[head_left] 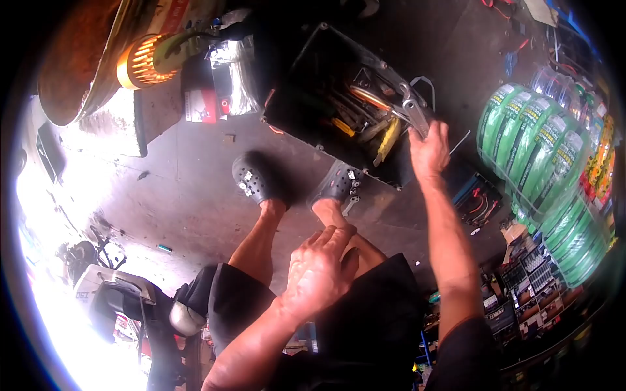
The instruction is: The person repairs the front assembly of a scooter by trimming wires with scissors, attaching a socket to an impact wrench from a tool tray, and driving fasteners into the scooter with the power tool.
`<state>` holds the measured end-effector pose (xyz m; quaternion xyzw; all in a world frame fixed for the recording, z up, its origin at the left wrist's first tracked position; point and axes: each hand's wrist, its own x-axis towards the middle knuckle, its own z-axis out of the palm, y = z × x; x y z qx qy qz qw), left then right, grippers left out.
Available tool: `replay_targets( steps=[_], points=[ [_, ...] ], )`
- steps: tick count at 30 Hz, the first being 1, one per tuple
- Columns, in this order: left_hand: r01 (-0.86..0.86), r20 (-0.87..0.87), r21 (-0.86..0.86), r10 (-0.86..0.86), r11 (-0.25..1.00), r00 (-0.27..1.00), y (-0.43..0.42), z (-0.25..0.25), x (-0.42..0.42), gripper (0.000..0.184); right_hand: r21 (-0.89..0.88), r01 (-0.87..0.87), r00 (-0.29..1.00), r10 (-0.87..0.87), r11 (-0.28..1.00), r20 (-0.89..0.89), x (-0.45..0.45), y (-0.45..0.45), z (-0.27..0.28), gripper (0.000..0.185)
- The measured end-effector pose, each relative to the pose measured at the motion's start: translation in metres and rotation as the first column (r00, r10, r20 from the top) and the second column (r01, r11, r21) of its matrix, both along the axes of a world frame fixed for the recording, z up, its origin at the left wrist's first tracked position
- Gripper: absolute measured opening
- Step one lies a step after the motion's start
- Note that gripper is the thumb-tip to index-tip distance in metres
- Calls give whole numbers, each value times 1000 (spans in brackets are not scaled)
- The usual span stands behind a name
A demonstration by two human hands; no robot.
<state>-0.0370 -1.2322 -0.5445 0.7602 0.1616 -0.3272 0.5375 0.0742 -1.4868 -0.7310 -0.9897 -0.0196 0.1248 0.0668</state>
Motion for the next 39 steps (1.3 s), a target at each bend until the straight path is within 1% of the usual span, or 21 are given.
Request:
replay_targets(
  steps=[1, 2, 3, 5, 6, 9, 10, 11, 13, 16, 20, 23, 24, 27, 29, 30, 31, 33, 35, 36, 39],
  points=[
    [-1, 11, -2, 1, 1000, 1000, -2, 0, 0, 30, -8, 34, 993, -33, 999, 116, -7, 8, -3, 52],
    [9, -2, -4, -9, 1000, 1000, -3, 1, 2, 29, -55, 39, 993, -32, 998, 116, -14, 16, -5, 76],
    [21, -13, -4, -21, 1000, 1000, -3, 1, 4, 29, -80, 105, 975, -87, 991, 205, -19, 33, -11, 78],
    [36, -28, -6, -36, 999, 999, 1, 2, 7, 28, -18, 166, 976, -162, 986, 143, -25, 47, -14, 78],
    [38, -30, -11, -38, 999, 999, 3, 2, 8, 28, 26, 71, 969, -75, 997, 236, -22, 52, -12, 59],
    [41, -37, -9, -41, 999, 998, 7, 3, 7, 29, 178, -67, 940, 122, 982, -319, -13, 56, -22, 42],
    [45, -34, -9, -45, 999, 998, 7, 2, 8, 29, 265, -226, 899, 306, 937, -314, -21, 61, -36, 25],
    [45, -30, -18, -45, 999, 999, 7, 0, 8, 29, 384, -352, 789, 491, 854, -369, -21, 76, -32, 33],
    [34, -36, -33, -35, 999, 999, 8, 0, 5, 29, 326, -445, 831, 520, 834, -195, -35, 103, -48, 51],
    [56, -64, 12, -55, 998, 996, 12, 1, 9, 29, 79, -223, 956, 234, 972, -178, -26, 130, -69, 72],
    [39, -66, -4, -39, 999, 997, 18, -2, 8, 30, -34, -477, 860, 459, 878, -225, -23, 133, -117, 83],
    [44, -79, 12, -42, 999, 996, 23, -4, 8, 30, 20, -468, 826, 445, 884, -344, -16, 126, -112, 84],
    [43, -80, 18, -42, 999, 996, 24, -5, 8, 30, -2, -479, 795, 433, 878, -425, -8, 125, -109, 80],
    [9, -64, 7, -8, 1000, 998, 21, 1, 4, 30, -3, -321, 890, 301, 947, -343, 10, 121, -115, 56],
    [-14, -26, 9, 14, 1000, 1000, 23, -5, 8, 31, 82, -284, 927, 295, 955, -230, 13, 117, -104, 49],
    [-13, -25, 5, 13, 1000, 1000, 24, -4, 8, 31, 12, -340, 921, 336, 940, -196, 15, 114, -89, 45],
    [-6, -41, -14, 5, 1000, 999, 23, 0, 5, 31, 130, -254, 938, 277, 958, -209, 16, 108, -72, 40],
    [-32, -38, 22, 33, 999, 999, 22, -1, -1, 33, -7, -176, 896, 157, 984, -416, 28, 95, -50, 40],
    [-69, -21, 0, 69, 998, 997, 23, -1, 0, 30, 45, -136, 971, 142, 990, -192, 41, 79, -42, 41],
    [-64, -10, 7, 64, 998, 998, 24, -2, 3, 29, 76, -129, 941, 146, 989, -304, 49, 76, -35, 59],
    [-71, -27, 13, 71, 997, 997, 18, 8, -1, 26, -91, -155, 931, 114, 984, -348, 37, 83, -18, 78]
  ],
)
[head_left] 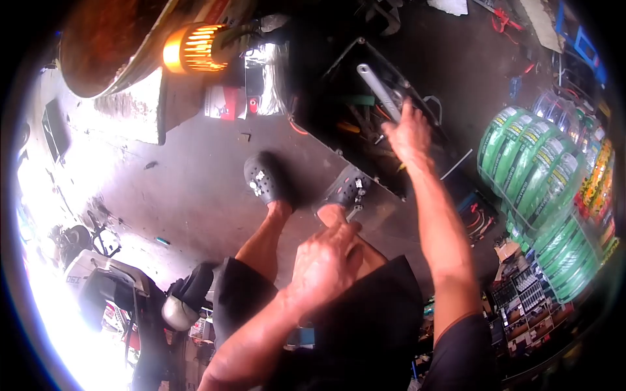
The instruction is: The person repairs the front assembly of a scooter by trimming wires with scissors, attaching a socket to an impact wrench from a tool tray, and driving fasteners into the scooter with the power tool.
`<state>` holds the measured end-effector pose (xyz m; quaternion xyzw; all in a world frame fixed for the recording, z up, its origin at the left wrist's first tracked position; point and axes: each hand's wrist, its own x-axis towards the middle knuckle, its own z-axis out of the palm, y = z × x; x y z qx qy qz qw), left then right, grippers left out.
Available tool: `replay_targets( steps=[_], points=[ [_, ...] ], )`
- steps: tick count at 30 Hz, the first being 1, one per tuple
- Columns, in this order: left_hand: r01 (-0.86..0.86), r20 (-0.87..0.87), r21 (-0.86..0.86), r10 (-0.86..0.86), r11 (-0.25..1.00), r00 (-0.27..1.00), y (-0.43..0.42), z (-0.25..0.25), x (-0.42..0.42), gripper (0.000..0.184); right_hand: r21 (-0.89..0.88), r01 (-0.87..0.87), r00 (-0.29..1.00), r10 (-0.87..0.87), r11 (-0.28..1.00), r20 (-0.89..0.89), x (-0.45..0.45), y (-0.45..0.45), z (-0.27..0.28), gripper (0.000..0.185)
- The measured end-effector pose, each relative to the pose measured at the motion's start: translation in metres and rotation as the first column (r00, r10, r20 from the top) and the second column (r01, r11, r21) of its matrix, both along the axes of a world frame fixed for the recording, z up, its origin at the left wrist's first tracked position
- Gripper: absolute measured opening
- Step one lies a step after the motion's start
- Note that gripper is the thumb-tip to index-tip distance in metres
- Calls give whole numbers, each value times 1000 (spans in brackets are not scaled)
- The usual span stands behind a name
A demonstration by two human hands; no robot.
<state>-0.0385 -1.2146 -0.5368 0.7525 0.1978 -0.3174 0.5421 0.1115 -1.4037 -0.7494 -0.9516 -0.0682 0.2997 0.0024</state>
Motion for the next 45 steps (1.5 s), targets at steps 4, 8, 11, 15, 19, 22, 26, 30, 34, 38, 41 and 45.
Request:
replay_targets(
  steps=[4, 8, 11, 15, 19, 22, 26, 30, 34, 38, 41, 45],
  points=[
    [-33, -7, 126, 34, 991, 999, -11, -9, -21, 20, 348, 26, 998, -44, 937, 42, -57, 35, 87, 76],
    [30, -4, 202, -29, 979, 1000, 8, 57, -56, 22, 438, -7, 945, 148, 899, -290, -116, 48, 231, 49],
    [59, 69, 303, -84, 951, 994, 36, 140, -92, 26, 445, -168, 882, 336, 880, -330, -168, 25, 327, 43],
    [-27, 24, 486, 17, 873, 1000, 66, 247, -156, 24, 582, -653, 410, 873, 484, -266, -245, -16, 407, 23],
    [-170, 110, 659, 130, 732, 985, 72, 311, -231, 13, 697, -349, 346, 777, 626, -525, -254, 9, 488, 31],
    [-232, 65, 644, 249, 729, 966, 73, 353, -276, 15, 511, -250, 265, 566, 822, -781, -243, 54, 543, 40],
    [-295, -26, 575, 377, 763, 926, 75, 368, -339, 21, 509, -328, 504, 603, 796, -618, -237, 113, 583, 35],
    [-400, -12, 557, 488, 728, 873, 147, 372, -359, 28, 418, -381, 630, 562, 825, -536, -249, 205, 594, 33],
    [-510, 14, 562, 608, 652, 793, 195, 372, -393, 31, 587, -382, 684, 646, 714, -340, -264, 275, 586, 34],
    [-715, 56, 486, 799, 502, 599, 224, 390, -416, 29, 641, -428, 769, 630, 637, -112, -261, 345, 603, 28],
    [-738, -63, 451, 843, 502, 535, 244, 395, -427, 32, 641, -364, 841, 534, 676, -86, -243, 378, 600, 29],
    [-776, -115, 451, 891, 441, 440, 271, 398, -430, 36, 565, -169, 925, 327, 808, -192, -206, 406, 580, 29]
  ],
)
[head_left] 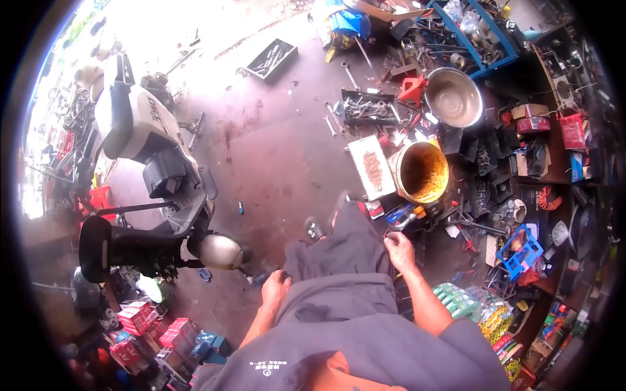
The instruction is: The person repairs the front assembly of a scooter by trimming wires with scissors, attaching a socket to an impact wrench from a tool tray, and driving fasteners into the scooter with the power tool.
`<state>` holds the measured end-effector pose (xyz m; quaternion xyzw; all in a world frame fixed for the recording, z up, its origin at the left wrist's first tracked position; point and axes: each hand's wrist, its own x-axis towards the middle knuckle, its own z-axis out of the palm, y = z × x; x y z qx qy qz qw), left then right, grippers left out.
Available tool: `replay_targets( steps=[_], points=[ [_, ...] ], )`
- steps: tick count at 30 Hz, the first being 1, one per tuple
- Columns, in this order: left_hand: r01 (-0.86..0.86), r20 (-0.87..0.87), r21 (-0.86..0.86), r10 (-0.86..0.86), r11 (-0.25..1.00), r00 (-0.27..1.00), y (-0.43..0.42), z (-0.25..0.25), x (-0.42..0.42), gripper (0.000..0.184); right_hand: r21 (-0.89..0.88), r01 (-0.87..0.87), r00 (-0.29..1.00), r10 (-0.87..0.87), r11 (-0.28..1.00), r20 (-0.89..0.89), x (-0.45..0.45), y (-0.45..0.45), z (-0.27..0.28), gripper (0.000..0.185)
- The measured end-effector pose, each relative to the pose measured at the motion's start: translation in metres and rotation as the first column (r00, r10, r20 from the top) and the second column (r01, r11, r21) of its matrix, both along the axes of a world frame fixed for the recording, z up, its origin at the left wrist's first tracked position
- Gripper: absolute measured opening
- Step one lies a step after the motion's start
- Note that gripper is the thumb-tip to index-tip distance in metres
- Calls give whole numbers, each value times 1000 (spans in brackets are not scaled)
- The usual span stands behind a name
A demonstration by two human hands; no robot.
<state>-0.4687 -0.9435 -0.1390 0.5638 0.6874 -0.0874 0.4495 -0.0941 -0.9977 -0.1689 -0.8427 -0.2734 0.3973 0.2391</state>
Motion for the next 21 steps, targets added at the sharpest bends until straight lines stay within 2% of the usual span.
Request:
replay_targets(
  steps=[2, 4, 9, 11, 13, 14, 16, 18, 19, 21],
  points=[
    [-14, -10, -64, 13, 998, 1000, 25, 6, 4, 40, -93, 70, 995, -76, 993, -60, 23, -6, -37, 31],
    [-26, -31, -92, 23, 995, 999, 53, 7, 8, 40, -175, 146, 982, -165, 974, -96, 35, 0, -48, 31],
    [-55, -65, -85, 49, 995, 997, 133, -12, 25, 39, -343, 153, 968, -211, 927, -138, 48, 36, -82, 32],
    [2, -79, -101, -10, 995, 997, 172, -27, 34, 39, -329, 152, 965, -212, 932, -157, 55, 58, -97, 33],
    [37, -24, -87, -39, 996, 999, 207, -42, 41, 38, -354, 81, 983, -134, 932, -128, 66, 107, -72, 33],
    [25, -13, -92, -26, 995, 1000, 219, -58, 40, 37, -325, 165, 962, -224, 931, -153, 70, 119, -75, 31],
    [34, 28, -58, -32, 998, 999, 256, -76, 48, 36, -271, 165, 961, -216, 948, -171, 86, 141, -91, 27],
    [-31, 29, -11, 32, 999, 999, 294, -60, 78, 35, -243, 237, 922, -296, 941, -250, 96, 171, -86, 22],
    [-40, 28, 18, 40, 999, 999, 313, -60, 87, 35, -234, 211, 921, -274, 949, -278, 105, 185, -85, 21],
    [-4, 33, 66, 2, 998, 999, 341, -65, 99, 35, -234, 293, 875, -359, 927, -324, 115, 213, -84, 22]
  ],
)
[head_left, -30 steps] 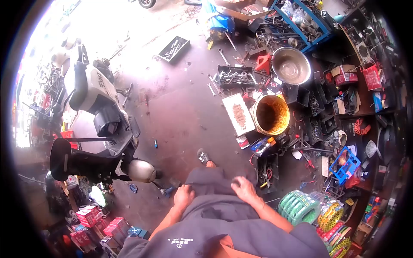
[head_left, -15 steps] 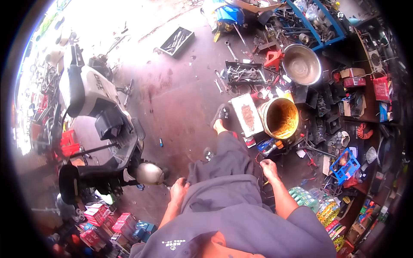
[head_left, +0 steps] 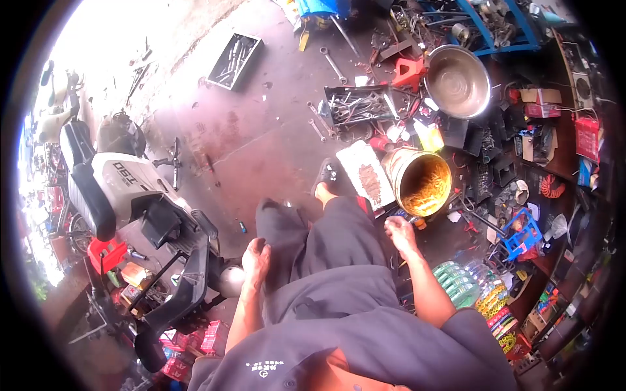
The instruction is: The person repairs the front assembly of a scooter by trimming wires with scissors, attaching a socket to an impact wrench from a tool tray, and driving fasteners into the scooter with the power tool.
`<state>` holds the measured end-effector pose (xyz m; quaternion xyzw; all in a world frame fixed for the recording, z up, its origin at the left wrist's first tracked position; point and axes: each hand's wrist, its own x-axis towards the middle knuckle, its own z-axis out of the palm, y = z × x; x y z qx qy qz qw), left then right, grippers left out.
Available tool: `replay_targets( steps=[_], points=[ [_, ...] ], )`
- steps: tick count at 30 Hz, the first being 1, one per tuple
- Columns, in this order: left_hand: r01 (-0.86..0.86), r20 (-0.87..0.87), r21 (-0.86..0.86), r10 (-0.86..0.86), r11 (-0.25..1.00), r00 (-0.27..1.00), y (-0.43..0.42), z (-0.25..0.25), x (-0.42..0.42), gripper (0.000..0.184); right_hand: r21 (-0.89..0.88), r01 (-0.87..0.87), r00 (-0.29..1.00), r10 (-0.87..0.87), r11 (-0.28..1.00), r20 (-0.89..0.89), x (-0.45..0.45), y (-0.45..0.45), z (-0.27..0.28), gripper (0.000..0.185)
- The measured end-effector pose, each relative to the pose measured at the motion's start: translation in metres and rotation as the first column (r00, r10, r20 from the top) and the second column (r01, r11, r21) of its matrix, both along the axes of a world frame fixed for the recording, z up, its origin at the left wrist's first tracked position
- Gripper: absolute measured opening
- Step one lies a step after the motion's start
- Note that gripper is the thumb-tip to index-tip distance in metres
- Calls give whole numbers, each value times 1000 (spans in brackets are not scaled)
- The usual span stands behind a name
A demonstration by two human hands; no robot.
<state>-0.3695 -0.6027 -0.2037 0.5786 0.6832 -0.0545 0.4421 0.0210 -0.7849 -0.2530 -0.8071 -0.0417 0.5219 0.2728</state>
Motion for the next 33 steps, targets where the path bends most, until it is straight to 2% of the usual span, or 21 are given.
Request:
replay_targets(
  steps=[1, 4, 7, 8, 9, 10, 12, 13, 14, 16, 18, 20, 22, 23, 24, 26, 27, 28, 32, 33],
  points=[
    [23, 3, 19, -23, 1000, 1000, 11, -3, 5, 35, 30, 64, 997, -62, 998, -42, 3, 14, 5, 22],
    [59, -30, -65, -61, 996, 998, 51, -3, 27, 35, -20, 90, 995, -91, 996, -46, 2, 36, 0, 23],
    [149, 10, -64, -149, 987, 989, 75, -43, 29, 34, -118, 118, 992, -123, 986, -37, -11, 47, -21, 23],
    [190, 14, -76, -190, 979, 982, 83, -54, 31, 33, -113, 57, 998, -55, 992, 27, -18, 47, -35, 23],
    [158, 89, -102, -149, 982, 985, 92, -68, 36, 33, -107, 0, 995, 10, 994, 95, -24, 50, -54, 24],
    [282, 77, -33, -279, 959, 957, 102, -81, 40, 31, -98, -58, 982, 74, 994, 172, -25, 57, -78, 24],
    [544, 2, 56, -545, 837, 838, 132, -105, 57, 27, -96, -21, 990, 35, 995, 139, -28, 108, -111, 27],
    [589, -6, 147, -595, 794, 804, 142, -117, 62, 23, -92, -39, 986, 53, 995, 157, -30, 134, -136, 26],
    [610, -26, 144, -613, 779, 789, 149, -130, 61, 22, -92, -55, 983, 70, 994, 171, -33, 157, -167, 26],
    [647, -71, 135, -644, 750, 761, 161, -152, 53, 20, -67, -152, 965, 163, 986, 207, -45, 178, -269, 26],
    [644, -75, 169, -642, 746, 763, 177, -165, 53, 19, -212, -278, 946, 305, 937, 111, -52, 223, -340, 28],
    [564, -7, 176, -572, 807, 820, 189, -173, 46, 21, -341, -368, 886, 438, 865, 155, -62, 251, -414, 31],
    [618, -16, 124, -621, 777, 784, 201, -175, 38, 21, -400, -255, 918, 351, 880, 186, -75, 270, -487, 34],
    [633, -54, 114, -631, 766, 774, 206, -176, 37, 20, -303, -19, 977, 82, 953, 198, -81, 278, -517, 35],
    [649, -93, 109, -642, 753, 761, 210, -177, 35, 20, -203, 232, 963, -195, 951, 186, -88, 285, -545, 37],
    [623, -97, 117, -616, 773, 782, 216, -182, 27, 19, -144, 243, 924, -184, 959, 335, -95, 299, -577, 40],
    [690, -196, 172, -663, 703, 723, 217, -183, 30, 19, -229, 4, 867, 110, 973, 486, -95, 301, -583, 41],
    [681, -180, 157, -657, 715, 732, 222, -183, 30, 19, -348, -215, 709, 391, 913, 587, -95, 302, -586, 43],
    [627, -112, 113, -617, 771, 779, 231, -184, 35, 19, -329, -247, 693, 403, 912, 598, -94, 300, -594, 41],
    [613, -98, 114, -606, 781, 790, 234, -185, 37, 19, -325, -249, 746, 395, 912, 536, -88, 300, -594, 40]
  ],
)
